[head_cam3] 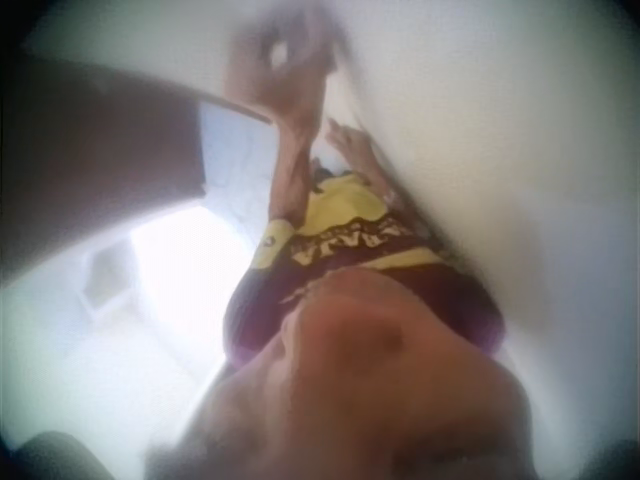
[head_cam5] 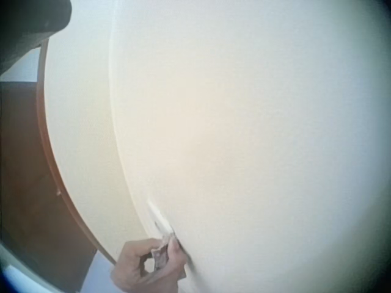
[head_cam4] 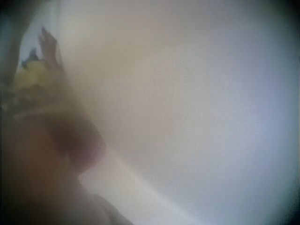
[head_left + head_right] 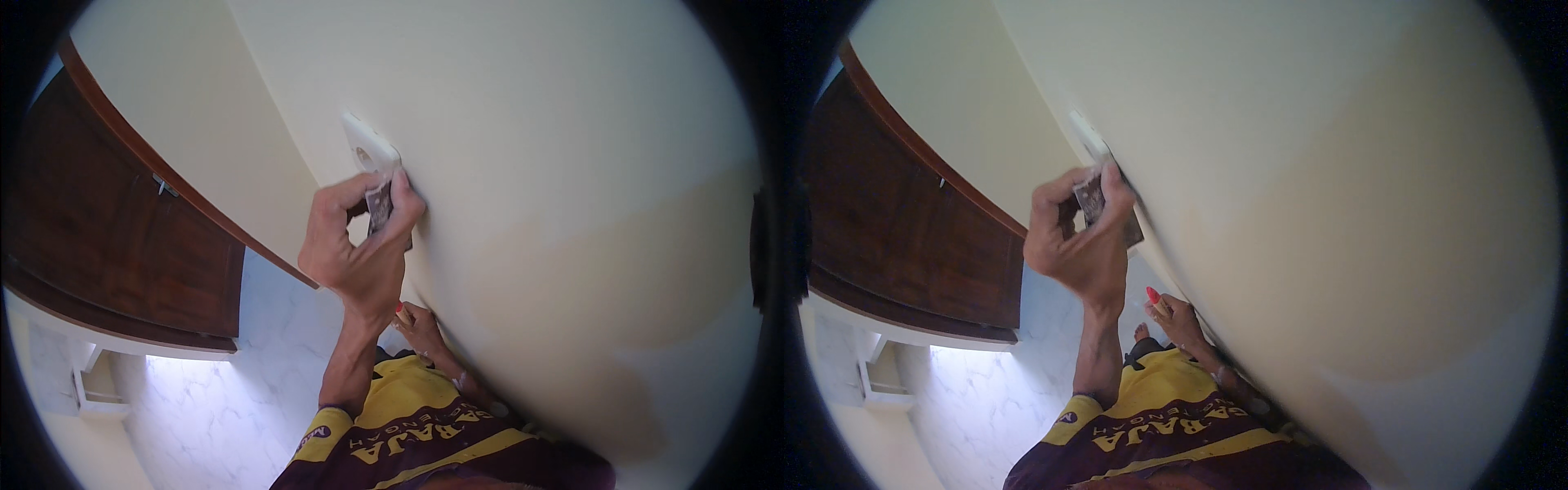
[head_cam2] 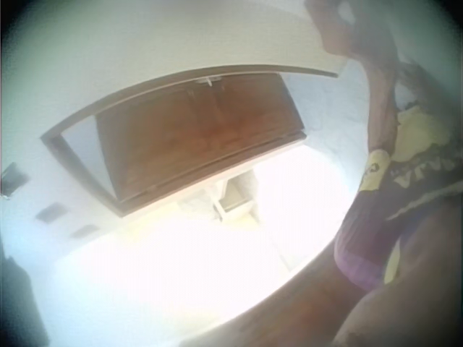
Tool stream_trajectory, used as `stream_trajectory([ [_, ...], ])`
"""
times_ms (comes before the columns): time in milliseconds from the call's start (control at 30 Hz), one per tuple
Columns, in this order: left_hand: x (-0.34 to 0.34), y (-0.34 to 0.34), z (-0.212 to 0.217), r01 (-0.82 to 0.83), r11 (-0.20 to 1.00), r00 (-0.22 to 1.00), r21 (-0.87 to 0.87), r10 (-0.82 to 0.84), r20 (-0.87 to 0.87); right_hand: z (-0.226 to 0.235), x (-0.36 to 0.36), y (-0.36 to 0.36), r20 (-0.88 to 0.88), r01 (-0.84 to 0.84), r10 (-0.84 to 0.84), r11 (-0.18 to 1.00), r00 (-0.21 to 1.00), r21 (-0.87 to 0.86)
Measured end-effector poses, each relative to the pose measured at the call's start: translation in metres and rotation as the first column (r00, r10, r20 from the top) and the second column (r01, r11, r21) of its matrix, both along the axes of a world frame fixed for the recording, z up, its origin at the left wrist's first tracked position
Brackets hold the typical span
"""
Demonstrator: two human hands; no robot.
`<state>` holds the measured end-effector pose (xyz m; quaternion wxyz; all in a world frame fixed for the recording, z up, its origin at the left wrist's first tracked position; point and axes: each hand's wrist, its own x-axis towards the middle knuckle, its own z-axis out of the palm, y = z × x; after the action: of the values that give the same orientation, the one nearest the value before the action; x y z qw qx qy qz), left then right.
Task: The person uses a small brush and a cloth to clean around a wall socket and the surrounding wall area. They wipe the socket face and the adjacent wall surface repeatedly, moving between different spots on the wall.
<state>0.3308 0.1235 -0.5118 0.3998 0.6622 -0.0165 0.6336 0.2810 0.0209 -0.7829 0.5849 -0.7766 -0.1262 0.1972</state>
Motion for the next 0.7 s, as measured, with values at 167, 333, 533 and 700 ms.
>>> stream_trajectory([
  [167, -0.004, -0.001, 0.003, 0.0, 1.0, 1.0, -0.024, -0.001, -0.015, -0.003, -0.004, 0.001, 0.026, 0.014, -0.014, 1.0, 1.0, 0.014],
  [333, -0.001, 0.002, 0.006, 0.0, 1.0, 1.0, 0.0, 0.0, 0.006, -0.004, -0.003, 0.005, 0.029, 0.029, -0.03, 0.999, 0.999, 0.035],
  [533, -0.005, -0.001, 0.016, 0.011, 0.999, 1.0, -0.032, -0.012, -0.003, -0.009, -0.006, 0.001, 0.044, 0.012, -0.012, 1.0, 0.999, 0.016],
  [700, -0.007, 0.006, 0.004, 0.022, 0.999, 0.998, -0.047, -0.025, -0.057, -0.012, -0.008, 0.006, 0.06, 0.015, -0.014, 1.0, 0.998, -0.025],
])
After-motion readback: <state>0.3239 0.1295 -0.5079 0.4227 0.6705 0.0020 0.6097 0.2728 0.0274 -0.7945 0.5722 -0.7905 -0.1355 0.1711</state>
